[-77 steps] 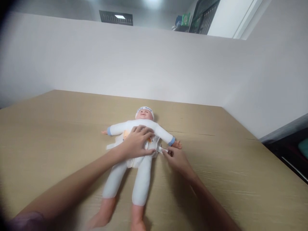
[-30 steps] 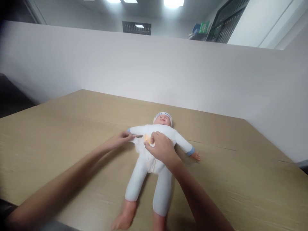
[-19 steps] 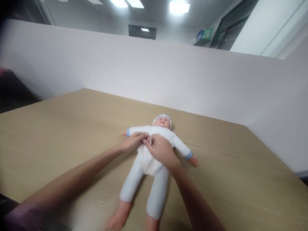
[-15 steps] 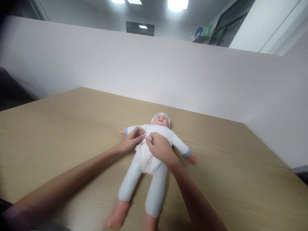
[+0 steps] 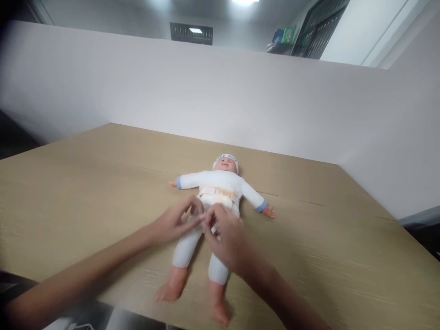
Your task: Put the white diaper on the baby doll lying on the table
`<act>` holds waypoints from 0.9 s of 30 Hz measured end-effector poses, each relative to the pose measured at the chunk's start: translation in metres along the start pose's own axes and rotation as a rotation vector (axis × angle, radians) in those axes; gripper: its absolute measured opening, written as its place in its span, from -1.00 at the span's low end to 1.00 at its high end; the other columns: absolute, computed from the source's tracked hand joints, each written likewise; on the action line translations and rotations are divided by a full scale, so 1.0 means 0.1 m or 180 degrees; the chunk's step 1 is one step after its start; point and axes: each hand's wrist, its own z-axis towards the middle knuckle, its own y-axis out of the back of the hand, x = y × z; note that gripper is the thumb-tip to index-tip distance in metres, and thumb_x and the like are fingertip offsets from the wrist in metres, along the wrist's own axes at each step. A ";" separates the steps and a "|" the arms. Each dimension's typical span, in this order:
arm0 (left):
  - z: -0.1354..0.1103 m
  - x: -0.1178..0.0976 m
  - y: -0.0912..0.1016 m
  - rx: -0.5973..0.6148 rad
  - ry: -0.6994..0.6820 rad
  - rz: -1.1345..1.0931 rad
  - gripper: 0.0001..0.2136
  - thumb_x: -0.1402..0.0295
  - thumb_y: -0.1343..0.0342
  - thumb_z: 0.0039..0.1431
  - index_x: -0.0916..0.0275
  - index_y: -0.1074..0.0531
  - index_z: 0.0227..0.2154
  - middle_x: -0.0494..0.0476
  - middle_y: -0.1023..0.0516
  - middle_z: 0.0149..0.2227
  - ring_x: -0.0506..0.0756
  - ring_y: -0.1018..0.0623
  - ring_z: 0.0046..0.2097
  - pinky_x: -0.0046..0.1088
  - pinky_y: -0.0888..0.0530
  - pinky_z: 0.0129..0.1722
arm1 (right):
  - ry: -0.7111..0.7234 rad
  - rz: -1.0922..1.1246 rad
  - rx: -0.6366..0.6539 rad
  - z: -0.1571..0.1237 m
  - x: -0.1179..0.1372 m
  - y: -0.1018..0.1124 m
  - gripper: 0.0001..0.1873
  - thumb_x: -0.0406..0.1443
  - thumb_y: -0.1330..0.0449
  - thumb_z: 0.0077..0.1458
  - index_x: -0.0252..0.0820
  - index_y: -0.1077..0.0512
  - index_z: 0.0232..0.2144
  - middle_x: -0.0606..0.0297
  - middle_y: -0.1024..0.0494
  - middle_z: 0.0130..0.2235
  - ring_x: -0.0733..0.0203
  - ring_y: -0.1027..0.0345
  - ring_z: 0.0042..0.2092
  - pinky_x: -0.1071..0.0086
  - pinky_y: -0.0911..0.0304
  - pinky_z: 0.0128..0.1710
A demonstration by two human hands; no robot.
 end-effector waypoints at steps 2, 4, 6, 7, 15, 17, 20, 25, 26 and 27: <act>-0.17 -0.04 -0.04 0.0614 -0.0118 0.0344 -0.87 0.25 -0.05 0.45 0.16 -0.44 -0.15 0.12 -0.54 -0.20 0.13 -0.43 -0.13 -0.32 -0.35 -0.10 | -0.0112 0.0004 0.0316 -0.29 -0.05 -0.04 -0.96 -0.33 -0.16 0.26 -0.07 -0.36 -0.24 0.32 -0.54 -0.24 0.21 -0.45 -0.25 0.38 -0.32 -0.28; -0.27 -0.01 -0.08 0.0790 -0.0034 0.0486 -0.83 0.23 -0.02 0.47 0.15 -0.46 -0.16 0.13 -0.55 -0.19 0.16 -0.42 -0.08 -0.29 -0.35 -0.04 | -0.0189 -0.0229 0.0265 -0.46 -0.18 -0.08 -0.95 -0.34 -0.15 0.28 -0.08 -0.40 -0.24 0.30 -0.57 -0.24 0.19 -0.48 -0.23 0.34 -0.33 -0.21; -0.31 0.05 -0.12 0.0713 0.0211 0.0389 -0.82 0.19 -0.04 0.46 0.16 -0.46 -0.18 0.13 -0.53 -0.17 0.16 -0.43 -0.05 -0.29 -0.36 -0.03 | -0.0264 -0.0467 0.0062 -0.51 -0.32 -0.10 -0.95 -0.32 -0.16 0.30 -0.09 -0.42 -0.26 0.29 -0.59 -0.26 0.18 -0.48 -0.24 0.32 -0.30 -0.19; -0.30 0.08 -0.14 0.0633 0.0346 0.0331 -0.81 0.16 -0.07 0.43 0.16 -0.44 -0.20 0.13 -0.52 -0.18 0.16 -0.44 -0.06 -0.30 -0.37 -0.04 | -0.0315 -0.0567 -0.0012 -0.50 -0.37 -0.11 -0.93 -0.30 -0.17 0.31 -0.10 -0.41 -0.28 0.30 -0.59 -0.28 0.18 -0.48 -0.26 0.32 -0.28 -0.22; -0.21 0.20 -0.29 0.0117 0.1003 -0.0268 -0.68 0.10 -0.32 0.22 0.16 -0.34 -0.22 0.00 -0.56 -0.34 0.13 -0.50 -0.22 -0.34 -0.38 -0.14 | -0.0334 -0.1035 -0.0225 -0.36 -0.37 -0.27 -0.81 -0.25 -0.20 0.32 -0.11 -0.38 -0.38 0.33 -0.53 -0.33 0.20 -0.40 -0.33 0.33 -0.16 -0.32; -0.20 0.20 -0.29 0.0234 0.0932 -0.0091 -0.70 0.09 -0.33 0.21 0.17 -0.39 -0.34 0.03 -0.56 -0.35 0.16 -0.48 -0.16 -0.33 -0.36 -0.10 | -0.0309 -0.1087 -0.0273 -0.39 -0.39 -0.30 -0.81 -0.26 -0.20 0.32 -0.11 -0.39 -0.38 0.33 -0.51 -0.33 0.20 -0.40 -0.32 0.33 -0.16 -0.32; -0.21 0.21 -0.28 0.0219 0.0928 0.0020 -0.69 0.11 -0.31 0.23 0.18 -0.40 -0.45 0.05 -0.53 -0.36 0.17 -0.46 -0.13 -0.35 -0.34 -0.11 | -0.0333 -0.1015 -0.0266 -0.42 -0.42 -0.33 -0.82 -0.25 -0.19 0.33 -0.10 -0.41 -0.36 0.33 -0.50 -0.30 0.21 -0.41 -0.31 0.33 -0.19 -0.30; -0.27 0.22 -0.31 -0.0004 0.0741 0.0334 -0.77 0.17 -0.26 0.29 0.18 -0.44 -0.39 0.08 -0.53 -0.25 0.17 -0.45 -0.11 -0.28 -0.31 -0.03 | -0.0397 -0.0853 -0.0287 -0.47 -0.38 -0.36 -0.91 -0.23 -0.18 0.34 -0.08 -0.45 -0.23 0.26 -0.51 -0.17 0.16 -0.44 -0.22 0.29 -0.28 -0.22; -0.28 0.22 -0.32 -0.0061 0.0671 0.0362 -0.78 0.18 -0.25 0.30 0.19 -0.46 -0.36 0.11 -0.54 -0.18 0.17 -0.46 -0.07 -0.27 -0.31 0.01 | -0.0407 -0.0821 -0.0293 -0.49 -0.37 -0.36 -0.92 -0.23 -0.17 0.34 -0.08 -0.45 -0.22 0.24 -0.52 -0.15 0.14 -0.45 -0.20 0.28 -0.29 -0.20; -0.29 0.22 -0.33 -0.0117 0.0613 0.0357 -0.79 0.18 -0.25 0.31 0.19 -0.46 -0.33 0.14 -0.53 -0.10 0.18 -0.46 -0.03 -0.26 -0.31 0.04 | -0.0412 -0.0782 -0.0303 -0.50 -0.36 -0.37 -0.92 -0.24 -0.17 0.34 -0.08 -0.45 -0.21 0.22 -0.52 -0.13 0.12 -0.45 -0.18 0.27 -0.31 -0.18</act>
